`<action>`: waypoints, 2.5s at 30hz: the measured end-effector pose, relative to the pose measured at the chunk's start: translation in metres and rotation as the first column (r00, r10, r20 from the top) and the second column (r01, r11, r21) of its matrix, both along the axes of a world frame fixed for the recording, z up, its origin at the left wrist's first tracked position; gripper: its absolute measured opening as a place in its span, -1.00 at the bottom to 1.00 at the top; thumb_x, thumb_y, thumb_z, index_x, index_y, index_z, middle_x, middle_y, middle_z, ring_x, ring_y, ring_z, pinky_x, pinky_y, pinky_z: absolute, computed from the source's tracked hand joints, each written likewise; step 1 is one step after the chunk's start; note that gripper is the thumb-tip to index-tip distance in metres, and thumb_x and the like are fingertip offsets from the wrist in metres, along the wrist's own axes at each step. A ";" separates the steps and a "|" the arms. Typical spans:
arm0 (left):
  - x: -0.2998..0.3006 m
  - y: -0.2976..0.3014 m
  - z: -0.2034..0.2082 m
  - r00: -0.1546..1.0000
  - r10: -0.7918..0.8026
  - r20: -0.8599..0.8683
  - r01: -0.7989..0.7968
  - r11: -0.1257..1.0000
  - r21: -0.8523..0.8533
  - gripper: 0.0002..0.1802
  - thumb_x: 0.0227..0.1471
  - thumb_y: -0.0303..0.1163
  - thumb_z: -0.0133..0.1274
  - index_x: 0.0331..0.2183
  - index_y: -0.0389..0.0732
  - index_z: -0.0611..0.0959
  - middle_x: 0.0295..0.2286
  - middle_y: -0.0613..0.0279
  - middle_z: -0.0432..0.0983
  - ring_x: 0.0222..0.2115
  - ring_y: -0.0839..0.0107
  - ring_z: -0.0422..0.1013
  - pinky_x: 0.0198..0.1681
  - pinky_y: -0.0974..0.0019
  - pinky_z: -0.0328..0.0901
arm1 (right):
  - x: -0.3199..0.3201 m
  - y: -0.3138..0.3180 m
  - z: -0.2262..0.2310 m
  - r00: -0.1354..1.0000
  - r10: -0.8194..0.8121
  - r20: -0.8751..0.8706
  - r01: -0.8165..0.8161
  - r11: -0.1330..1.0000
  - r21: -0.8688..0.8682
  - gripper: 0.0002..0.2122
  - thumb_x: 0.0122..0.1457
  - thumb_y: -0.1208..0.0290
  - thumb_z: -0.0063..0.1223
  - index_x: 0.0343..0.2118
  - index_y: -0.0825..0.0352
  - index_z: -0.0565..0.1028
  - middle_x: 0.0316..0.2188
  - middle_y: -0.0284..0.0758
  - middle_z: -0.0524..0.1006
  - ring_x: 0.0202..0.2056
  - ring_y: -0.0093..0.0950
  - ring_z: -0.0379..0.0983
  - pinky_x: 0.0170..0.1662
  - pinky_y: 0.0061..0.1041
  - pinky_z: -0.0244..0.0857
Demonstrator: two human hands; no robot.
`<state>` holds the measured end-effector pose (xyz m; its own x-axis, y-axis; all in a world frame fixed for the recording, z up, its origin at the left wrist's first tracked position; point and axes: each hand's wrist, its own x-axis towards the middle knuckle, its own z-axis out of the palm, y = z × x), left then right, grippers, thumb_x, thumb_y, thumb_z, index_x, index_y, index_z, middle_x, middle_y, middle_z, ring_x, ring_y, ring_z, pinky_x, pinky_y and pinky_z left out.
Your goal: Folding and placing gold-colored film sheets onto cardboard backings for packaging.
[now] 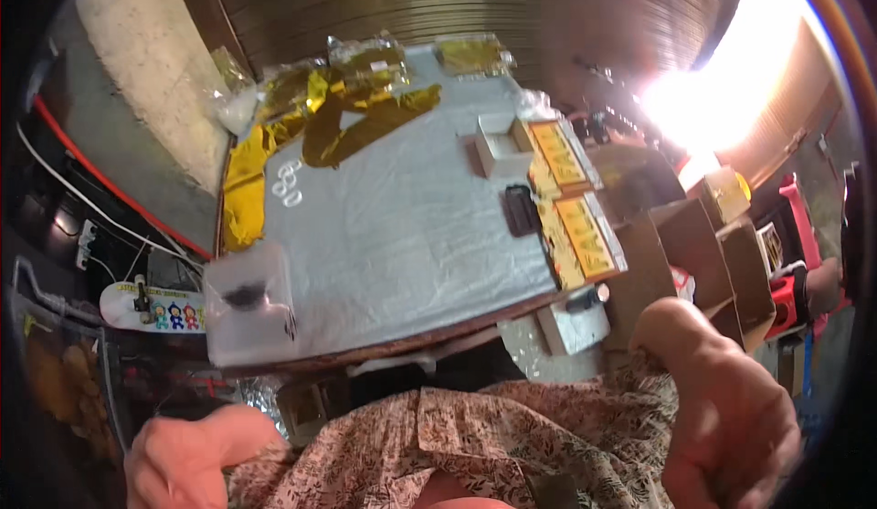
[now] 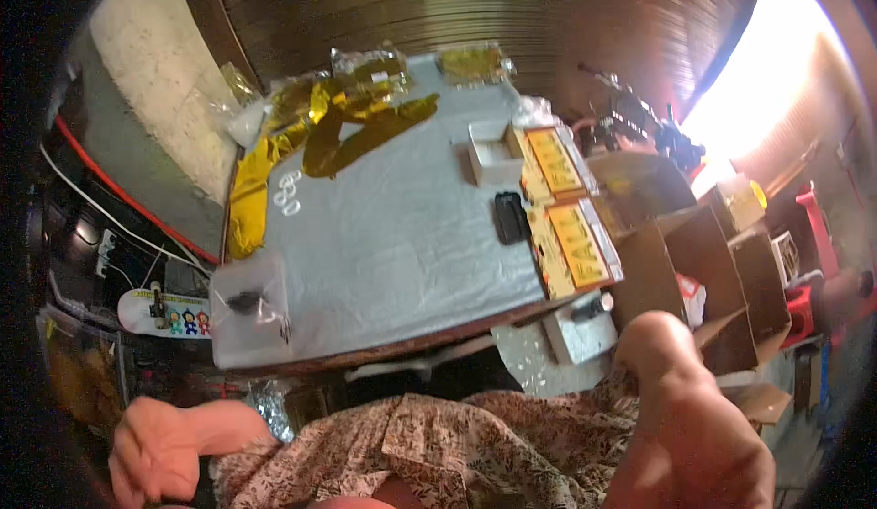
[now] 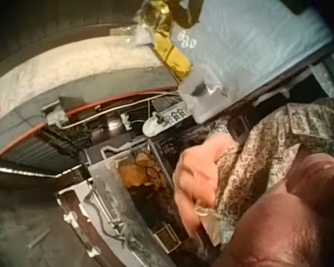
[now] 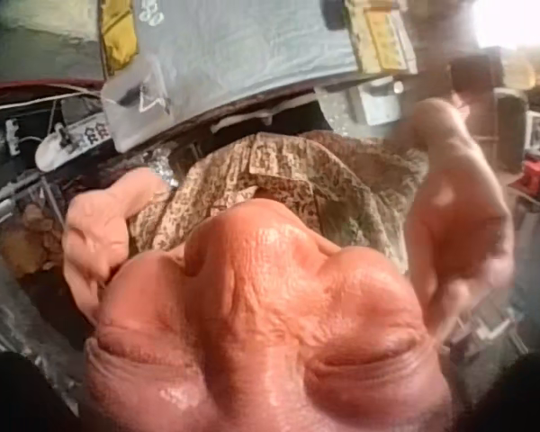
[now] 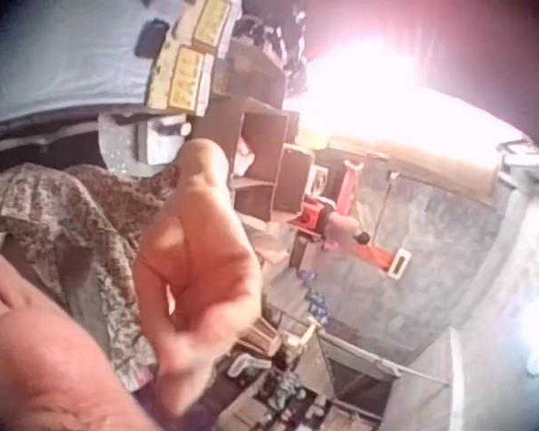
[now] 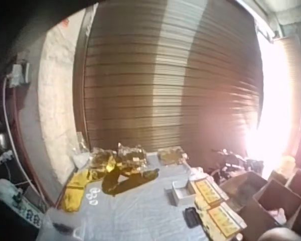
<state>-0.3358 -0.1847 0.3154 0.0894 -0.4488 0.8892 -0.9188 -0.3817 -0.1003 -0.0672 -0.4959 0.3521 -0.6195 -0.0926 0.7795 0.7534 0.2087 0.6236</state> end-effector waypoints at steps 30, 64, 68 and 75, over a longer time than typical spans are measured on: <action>0.214 0.185 -0.223 0.121 0.526 -0.842 -0.760 0.595 0.262 -0.78 0.07 -0.33 0.18 -0.29 -0.27 0.72 -0.38 0.10 0.66 -0.36 0.28 0.57 -0.26 0.26 0.41 | 0.152 0.284 -0.265 0.767 -0.607 -0.209 -0.047 0.271 -0.961 -0.60 0.18 0.65 -0.03 0.11 0.30 0.43 0.18 -0.17 0.42 0.11 -0.08 0.40 0.17 -0.20 0.30; 0.298 0.268 -0.251 -0.060 -0.414 -0.908 -0.970 0.239 -0.045 -0.01 -0.01 0.55 -0.11 -0.26 -0.34 0.66 -0.24 0.09 0.64 -0.31 0.33 0.57 -0.23 0.33 0.47 | 0.239 0.437 -0.344 0.204 -0.631 -0.748 -0.290 0.691 -0.662 -0.82 0.09 0.47 0.17 -0.26 0.39 0.64 -0.43 -0.14 0.66 -0.42 -0.47 0.57 -0.26 -0.41 0.40; 0.328 0.259 -0.267 0.242 -0.533 -0.811 -0.910 0.166 -0.380 -0.29 0.05 0.15 0.23 -0.10 -0.37 0.61 -0.16 0.10 0.62 -0.24 0.34 0.59 -0.14 0.36 0.49 | 0.241 0.437 -0.347 0.261 -0.731 -0.631 -0.265 0.575 -0.774 -0.78 0.06 0.49 0.13 -0.21 0.36 0.64 -0.39 -0.15 0.67 -0.37 -0.43 0.61 -0.22 -0.42 0.41; 0.347 0.266 -0.294 0.303 -0.269 -0.914 -0.937 0.089 -0.337 -0.59 -0.04 -0.18 0.38 -0.27 -0.33 0.73 -0.36 0.18 0.68 -0.38 0.42 0.61 -0.32 0.41 0.53 | 0.228 0.417 -0.299 0.345 -0.692 -0.635 -0.617 0.343 -0.709 -0.57 0.06 0.57 0.07 0.06 0.35 0.54 -0.03 -0.24 0.62 -0.06 -0.49 0.55 0.07 -0.49 0.34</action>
